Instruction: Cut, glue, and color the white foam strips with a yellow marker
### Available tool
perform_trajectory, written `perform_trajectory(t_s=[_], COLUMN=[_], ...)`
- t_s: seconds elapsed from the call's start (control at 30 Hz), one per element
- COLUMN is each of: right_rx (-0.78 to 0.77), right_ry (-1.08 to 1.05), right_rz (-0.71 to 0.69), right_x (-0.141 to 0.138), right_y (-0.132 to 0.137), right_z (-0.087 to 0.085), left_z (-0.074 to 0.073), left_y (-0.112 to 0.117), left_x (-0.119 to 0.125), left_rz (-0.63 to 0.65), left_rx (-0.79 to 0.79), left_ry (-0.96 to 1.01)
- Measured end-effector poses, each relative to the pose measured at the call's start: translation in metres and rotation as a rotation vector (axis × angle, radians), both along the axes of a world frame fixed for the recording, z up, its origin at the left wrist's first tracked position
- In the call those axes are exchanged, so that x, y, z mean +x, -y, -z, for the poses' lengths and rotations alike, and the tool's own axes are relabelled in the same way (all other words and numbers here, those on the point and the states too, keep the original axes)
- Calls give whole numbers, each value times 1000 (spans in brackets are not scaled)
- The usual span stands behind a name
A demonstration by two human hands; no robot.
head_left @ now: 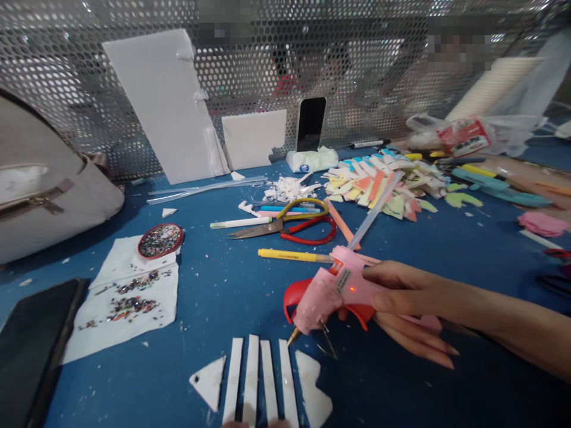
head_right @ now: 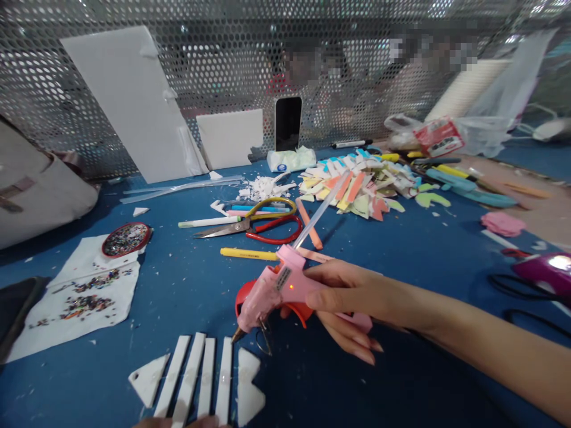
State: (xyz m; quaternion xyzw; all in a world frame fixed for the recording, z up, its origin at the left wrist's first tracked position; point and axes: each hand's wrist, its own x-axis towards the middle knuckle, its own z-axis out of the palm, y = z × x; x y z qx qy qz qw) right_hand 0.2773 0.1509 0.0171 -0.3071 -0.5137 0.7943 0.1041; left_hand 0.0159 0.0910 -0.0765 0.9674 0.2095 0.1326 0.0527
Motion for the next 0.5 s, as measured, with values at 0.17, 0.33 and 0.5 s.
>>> perform_trajectory(t_s=[0.17, 0.33, 0.5], right_rx=[52, 31, 69], right_ry=[-53, -25, -31], right_rz=[-34, -22, -10], right_x=[0, -2, -1], right_y=[1, 1, 2], right_z=[3, -2, 0], left_z=[-3, -4, -7], left_y=[2, 2, 4], left_x=[0, 0, -1], left_rz=[-3, -3, -1], left_rx=[15, 31, 44], left_ry=[-6, -19, -30])
